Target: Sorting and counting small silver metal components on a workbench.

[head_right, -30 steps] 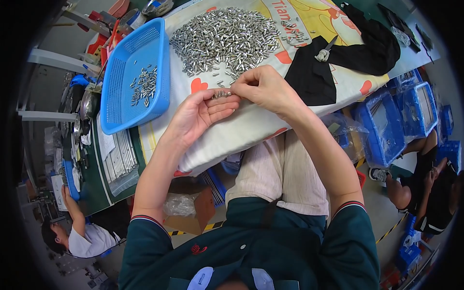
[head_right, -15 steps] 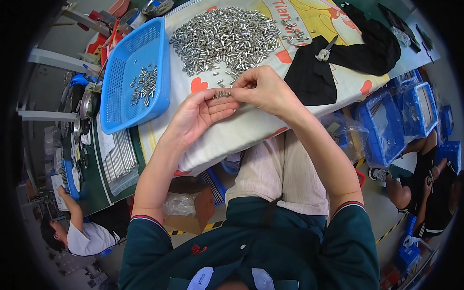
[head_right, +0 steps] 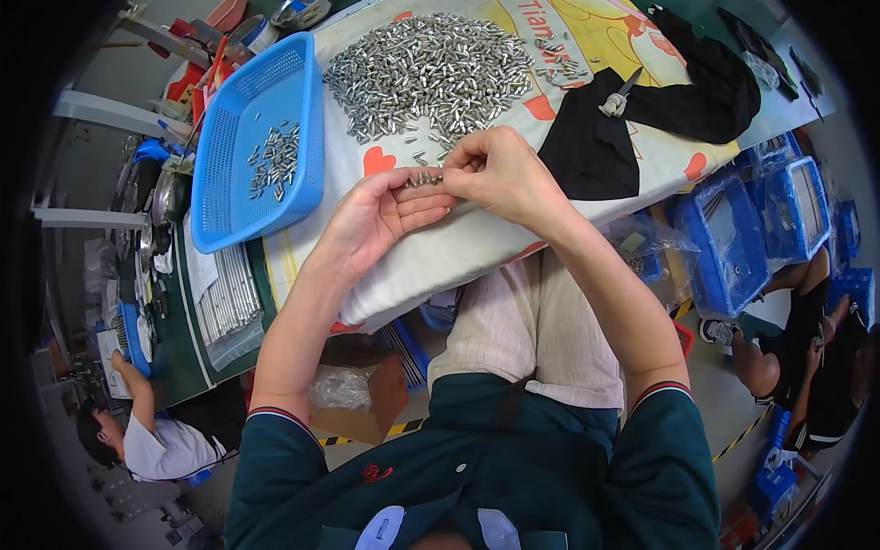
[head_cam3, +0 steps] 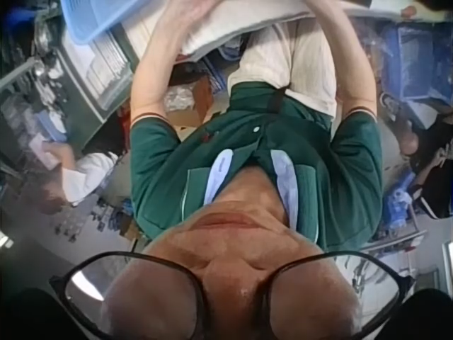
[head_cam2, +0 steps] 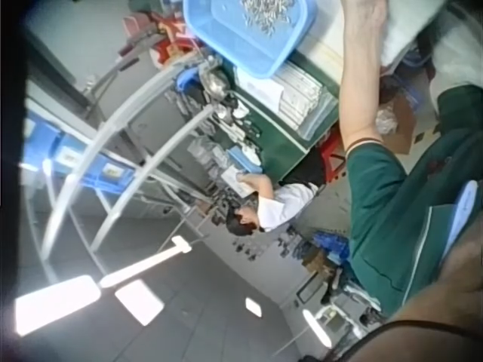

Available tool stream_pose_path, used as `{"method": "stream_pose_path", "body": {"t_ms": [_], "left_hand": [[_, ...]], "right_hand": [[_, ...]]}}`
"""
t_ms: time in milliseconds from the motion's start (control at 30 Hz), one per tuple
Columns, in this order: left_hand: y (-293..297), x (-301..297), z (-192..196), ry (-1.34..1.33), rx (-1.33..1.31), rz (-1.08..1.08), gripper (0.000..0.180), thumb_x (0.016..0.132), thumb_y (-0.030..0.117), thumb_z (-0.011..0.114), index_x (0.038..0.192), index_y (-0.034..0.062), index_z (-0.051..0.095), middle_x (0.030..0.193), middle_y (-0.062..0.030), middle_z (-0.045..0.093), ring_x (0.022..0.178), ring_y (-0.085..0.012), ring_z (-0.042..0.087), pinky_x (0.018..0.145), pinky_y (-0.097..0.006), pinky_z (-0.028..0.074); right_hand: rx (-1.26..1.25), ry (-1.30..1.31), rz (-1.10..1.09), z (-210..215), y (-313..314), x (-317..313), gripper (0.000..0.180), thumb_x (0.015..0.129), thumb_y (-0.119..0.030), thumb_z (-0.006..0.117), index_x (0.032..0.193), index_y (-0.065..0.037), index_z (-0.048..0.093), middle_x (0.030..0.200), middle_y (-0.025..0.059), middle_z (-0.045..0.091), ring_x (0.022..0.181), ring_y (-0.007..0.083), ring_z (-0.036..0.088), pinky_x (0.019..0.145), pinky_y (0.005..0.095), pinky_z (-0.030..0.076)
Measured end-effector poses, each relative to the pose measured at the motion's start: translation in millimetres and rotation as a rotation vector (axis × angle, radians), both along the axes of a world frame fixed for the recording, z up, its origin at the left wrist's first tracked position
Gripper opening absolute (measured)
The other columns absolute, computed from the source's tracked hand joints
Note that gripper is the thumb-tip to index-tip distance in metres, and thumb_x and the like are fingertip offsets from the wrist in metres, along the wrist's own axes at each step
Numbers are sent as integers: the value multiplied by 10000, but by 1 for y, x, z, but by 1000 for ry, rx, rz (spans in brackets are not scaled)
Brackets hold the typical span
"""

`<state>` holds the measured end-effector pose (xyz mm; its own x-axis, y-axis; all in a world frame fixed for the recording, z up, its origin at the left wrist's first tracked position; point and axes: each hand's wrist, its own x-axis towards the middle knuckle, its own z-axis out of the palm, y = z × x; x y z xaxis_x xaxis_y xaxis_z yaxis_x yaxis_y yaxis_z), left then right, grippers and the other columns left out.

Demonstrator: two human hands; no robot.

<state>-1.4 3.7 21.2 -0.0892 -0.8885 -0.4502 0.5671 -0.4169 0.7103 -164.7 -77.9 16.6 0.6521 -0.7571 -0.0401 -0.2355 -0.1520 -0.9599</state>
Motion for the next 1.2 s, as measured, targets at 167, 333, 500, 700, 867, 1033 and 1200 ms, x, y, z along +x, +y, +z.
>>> {"method": "stream_pose_path", "body": {"t_ms": [167,333,500,700,867,1033,1200], "left_hand": [[1,1,-1,5,-4,-2,322,915,156,363,1048,-94,514,1007,-247,591,969,-309,606,888,-386,493],[0,2,-2,44,-28,17,329,920,177,361,1064,-81,504,1043,-245,581,1011,-307,586,920,-389,470],[0,1,-2,227,-41,29,339,938,181,308,1112,-69,457,1091,-255,557,1043,-308,564,941,-400,451],[0,6,-5,192,-47,16,335,942,178,283,1078,-68,466,1109,-255,546,1077,-321,543,951,-413,442],[-3,3,-5,197,-27,40,345,938,178,291,1091,-81,460,1142,-270,529,1087,-318,539,954,-408,440],[-3,6,-5,213,-25,4,384,939,184,337,1176,-104,431,1166,-266,524,1078,-305,549,955,-386,438],[1,4,-7,172,-61,-2,362,943,196,404,1154,-93,458,1127,-256,550,1031,-283,581,911,-361,481]], "right_hand": [[-143,48,-87,-2,6,0,140,709,-106,596,723,30,627,604,58,592,572,94,538,564,245,451],[-326,7,-146,6,16,2,133,695,-114,633,773,-6,640,672,67,581,642,164,547,615,290,455],[-786,-150,-146,3,15,11,153,658,-96,660,795,-30,642,803,72,548,812,233,517,706,331,439],[-871,-118,-39,0,14,22,113,643,-55,652,751,-26,634,797,62,526,821,234,500,716,335,434],[-830,-197,-134,0,12,23,84,651,-51,654,730,-30,631,777,50,548,774,229,509,692,342,435],[-1065,98,-423,-1,-31,-4,87,659,-59,654,743,-49,638,773,67,575,758,251,532,664,350,427],[-1069,407,-580,-15,-72,-38,141,662,-123,656,793,-84,688,796,58,573,836,237,514,703,359,390]]}}
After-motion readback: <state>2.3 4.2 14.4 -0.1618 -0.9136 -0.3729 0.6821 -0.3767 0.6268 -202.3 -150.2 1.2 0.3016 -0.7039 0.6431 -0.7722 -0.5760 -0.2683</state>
